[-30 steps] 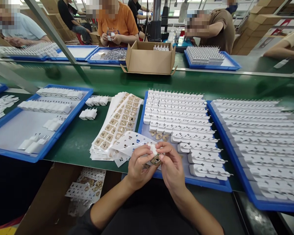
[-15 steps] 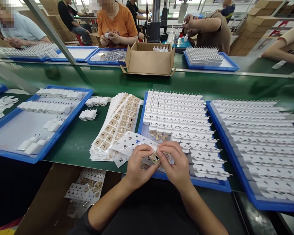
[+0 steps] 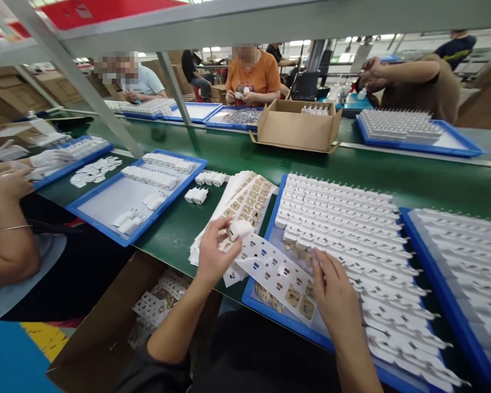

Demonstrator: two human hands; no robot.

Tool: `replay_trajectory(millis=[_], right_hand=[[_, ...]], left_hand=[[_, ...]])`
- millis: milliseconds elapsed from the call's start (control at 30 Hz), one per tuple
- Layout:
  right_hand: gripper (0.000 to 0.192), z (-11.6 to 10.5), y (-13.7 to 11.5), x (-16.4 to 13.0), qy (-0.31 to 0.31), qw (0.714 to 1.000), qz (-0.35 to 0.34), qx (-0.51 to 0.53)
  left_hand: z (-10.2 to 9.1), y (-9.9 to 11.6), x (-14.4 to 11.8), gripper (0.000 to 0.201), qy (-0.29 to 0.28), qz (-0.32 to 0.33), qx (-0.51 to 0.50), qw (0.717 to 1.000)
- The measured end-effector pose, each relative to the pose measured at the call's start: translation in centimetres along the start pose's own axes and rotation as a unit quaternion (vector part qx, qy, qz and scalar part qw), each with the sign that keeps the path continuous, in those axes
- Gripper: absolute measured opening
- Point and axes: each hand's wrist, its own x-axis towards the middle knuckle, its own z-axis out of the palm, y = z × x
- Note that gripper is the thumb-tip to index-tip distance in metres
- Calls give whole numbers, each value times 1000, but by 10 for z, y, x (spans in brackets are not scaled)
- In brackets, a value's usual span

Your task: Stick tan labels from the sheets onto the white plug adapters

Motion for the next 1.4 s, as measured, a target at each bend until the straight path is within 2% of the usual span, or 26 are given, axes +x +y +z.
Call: replay_trajectory(millis=[67,133,267,367,533,600,667,733,800,867,900,967,1067,1167,1267,1333,1400], right_hand=[[34,5,4,-2,-23,1000,-7,7],[34,7,5,-6,-52,998,-7,20],[33,9,9,-11,-96,995,5,31],[30,12,12,-13,-101,994,0,41],[28,17,11,-12,-111,991,-53,61],[28,18,8,-11,-123,989,-56,66],[28,17,5,-10,-141,986,-45,74],[29,14,1,-9,-161,982,-28,93],[32,9,-2,-7,-178,976,-7,127],[35,2,-5,-5,-186,967,19,171],[37,-1,-7,-4,-192,961,33,197],[39,-8,-8,-2,-204,944,60,253],[40,-20,-5,-4,-206,922,84,317],[38,-32,2,-10,-191,932,87,295],[31,-40,6,-17,-188,948,93,238],[30,-42,5,-20,-185,948,115,234],[32,-42,2,-20,-177,943,137,245]], left_hand=[[-19,-26,31,34,21,0,92,996],[-32,-55,62,32,4,-16,214,977],[-36,-100,107,25,8,-33,301,953],[-30,-114,119,23,-2,-36,344,938],[-32,-120,117,34,-1,-53,390,919],[-36,-115,115,39,3,-59,398,916],[-38,-101,111,43,-16,-51,380,923],[-34,-75,104,41,-82,-25,334,939],[-23,-39,90,38,-197,19,264,944],[-6,0,72,38,-349,78,171,918],[4,18,62,39,-399,109,148,898],[25,47,45,43,-481,144,133,855],[50,67,33,43,-569,117,142,802],[59,67,37,44,-609,62,110,783],[56,64,45,36,-627,35,57,776],[54,64,46,33,-617,47,74,782],[52,67,43,31,-591,86,116,794]])
